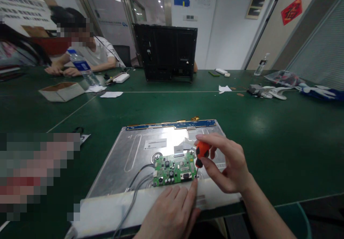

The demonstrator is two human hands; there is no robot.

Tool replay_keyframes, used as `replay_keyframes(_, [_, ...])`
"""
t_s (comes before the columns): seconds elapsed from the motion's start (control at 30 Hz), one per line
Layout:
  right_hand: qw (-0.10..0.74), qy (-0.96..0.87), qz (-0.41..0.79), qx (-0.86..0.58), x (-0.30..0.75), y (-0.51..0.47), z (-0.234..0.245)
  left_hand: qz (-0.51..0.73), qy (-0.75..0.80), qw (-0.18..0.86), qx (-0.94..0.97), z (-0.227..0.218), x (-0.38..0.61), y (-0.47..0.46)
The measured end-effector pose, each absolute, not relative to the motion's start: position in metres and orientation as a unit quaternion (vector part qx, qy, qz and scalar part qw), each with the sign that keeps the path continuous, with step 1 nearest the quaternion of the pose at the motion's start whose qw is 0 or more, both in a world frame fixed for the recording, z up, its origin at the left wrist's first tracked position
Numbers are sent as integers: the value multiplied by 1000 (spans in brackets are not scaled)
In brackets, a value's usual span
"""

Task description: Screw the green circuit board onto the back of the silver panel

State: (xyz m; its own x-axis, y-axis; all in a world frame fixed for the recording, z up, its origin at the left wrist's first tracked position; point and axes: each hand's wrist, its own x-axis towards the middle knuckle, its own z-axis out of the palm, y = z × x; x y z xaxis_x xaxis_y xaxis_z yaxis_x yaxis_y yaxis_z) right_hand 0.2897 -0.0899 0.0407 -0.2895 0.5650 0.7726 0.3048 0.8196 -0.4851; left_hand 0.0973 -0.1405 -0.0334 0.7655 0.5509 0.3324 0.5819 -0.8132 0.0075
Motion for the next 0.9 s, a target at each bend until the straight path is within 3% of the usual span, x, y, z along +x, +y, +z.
replay_keyframes(0.9, [514, -805, 89, -283, 289, -90, 43, -166, -303, 58, -937, -33, 96, -141])
